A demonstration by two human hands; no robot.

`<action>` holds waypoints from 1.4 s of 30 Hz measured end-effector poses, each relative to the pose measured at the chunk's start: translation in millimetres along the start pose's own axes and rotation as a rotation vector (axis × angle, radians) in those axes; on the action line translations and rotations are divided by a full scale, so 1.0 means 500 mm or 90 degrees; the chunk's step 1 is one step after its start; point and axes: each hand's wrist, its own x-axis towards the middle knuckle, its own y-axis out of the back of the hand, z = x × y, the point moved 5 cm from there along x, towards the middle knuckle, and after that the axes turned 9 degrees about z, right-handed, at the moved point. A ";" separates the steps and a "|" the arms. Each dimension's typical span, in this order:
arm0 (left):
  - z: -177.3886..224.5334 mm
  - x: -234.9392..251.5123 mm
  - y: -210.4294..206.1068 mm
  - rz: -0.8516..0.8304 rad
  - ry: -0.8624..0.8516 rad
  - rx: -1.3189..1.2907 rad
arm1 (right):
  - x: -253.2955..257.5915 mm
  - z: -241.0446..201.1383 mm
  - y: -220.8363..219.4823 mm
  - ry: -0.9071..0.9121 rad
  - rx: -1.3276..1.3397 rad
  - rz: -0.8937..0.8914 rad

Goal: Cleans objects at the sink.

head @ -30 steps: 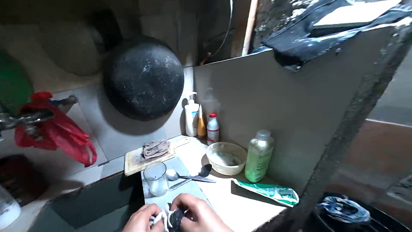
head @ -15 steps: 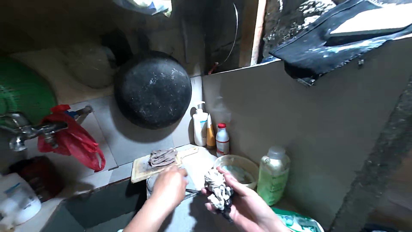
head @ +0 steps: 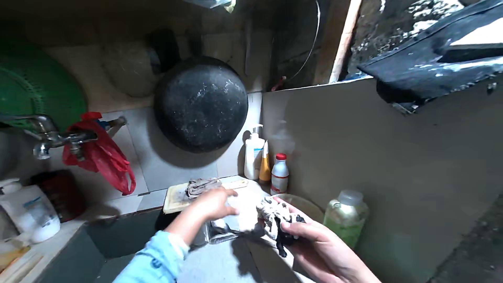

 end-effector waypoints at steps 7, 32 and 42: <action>-0.213 -0.187 0.026 0.111 0.194 -0.354 | 0.081 0.036 -0.220 0.143 -0.615 -0.152; -0.296 -0.428 0.033 0.483 0.241 -0.177 | 0.055 0.322 -0.519 0.325 -0.964 -0.926; -0.293 -0.491 0.045 0.626 0.419 -0.170 | 0.094 0.379 -0.608 0.099 -0.817 -0.654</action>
